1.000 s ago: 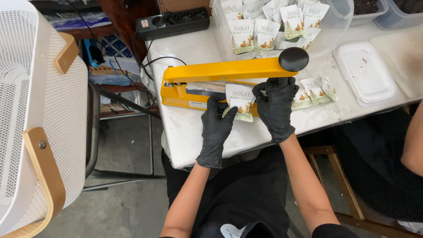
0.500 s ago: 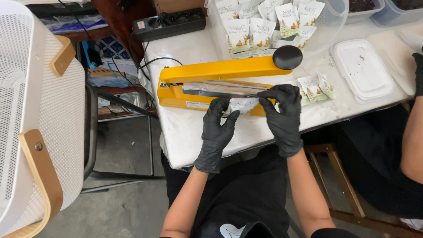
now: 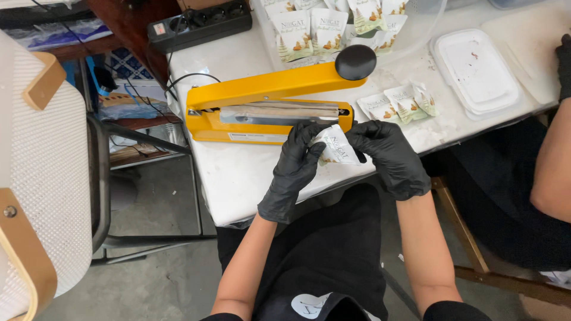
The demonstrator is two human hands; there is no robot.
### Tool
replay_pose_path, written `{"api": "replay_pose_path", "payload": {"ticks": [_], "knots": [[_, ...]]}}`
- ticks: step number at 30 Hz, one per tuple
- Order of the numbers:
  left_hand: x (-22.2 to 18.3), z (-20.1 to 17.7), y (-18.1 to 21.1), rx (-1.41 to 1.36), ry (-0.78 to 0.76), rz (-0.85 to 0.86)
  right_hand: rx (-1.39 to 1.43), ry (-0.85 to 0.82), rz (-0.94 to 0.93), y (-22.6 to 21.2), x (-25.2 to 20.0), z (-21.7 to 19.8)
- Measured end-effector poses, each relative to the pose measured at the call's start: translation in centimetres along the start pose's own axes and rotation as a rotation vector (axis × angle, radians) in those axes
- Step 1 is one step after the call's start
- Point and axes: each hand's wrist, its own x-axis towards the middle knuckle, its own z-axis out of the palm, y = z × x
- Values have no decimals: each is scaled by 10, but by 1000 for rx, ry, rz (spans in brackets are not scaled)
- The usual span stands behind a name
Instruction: The person packages individual small white packets of nougat into a larger container after using a yellow heat sealer by hand to seal each packet.
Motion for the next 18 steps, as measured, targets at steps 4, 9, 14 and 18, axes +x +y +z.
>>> {"api": "replay_pose_path", "payload": {"ticks": [4,9,14,18], "knots": [[0,9,-3,-34,-8,-9,-38,-12,38,29,9,-20],[-3,17,-11,-31,42,-21,73,0,94,39,8,-22],[-5,22,-14,-53,52,-22,202,43,152,49,12,-24],[-6,30,-18,-95,71,3,251,75,171,43,12,-19]]}}
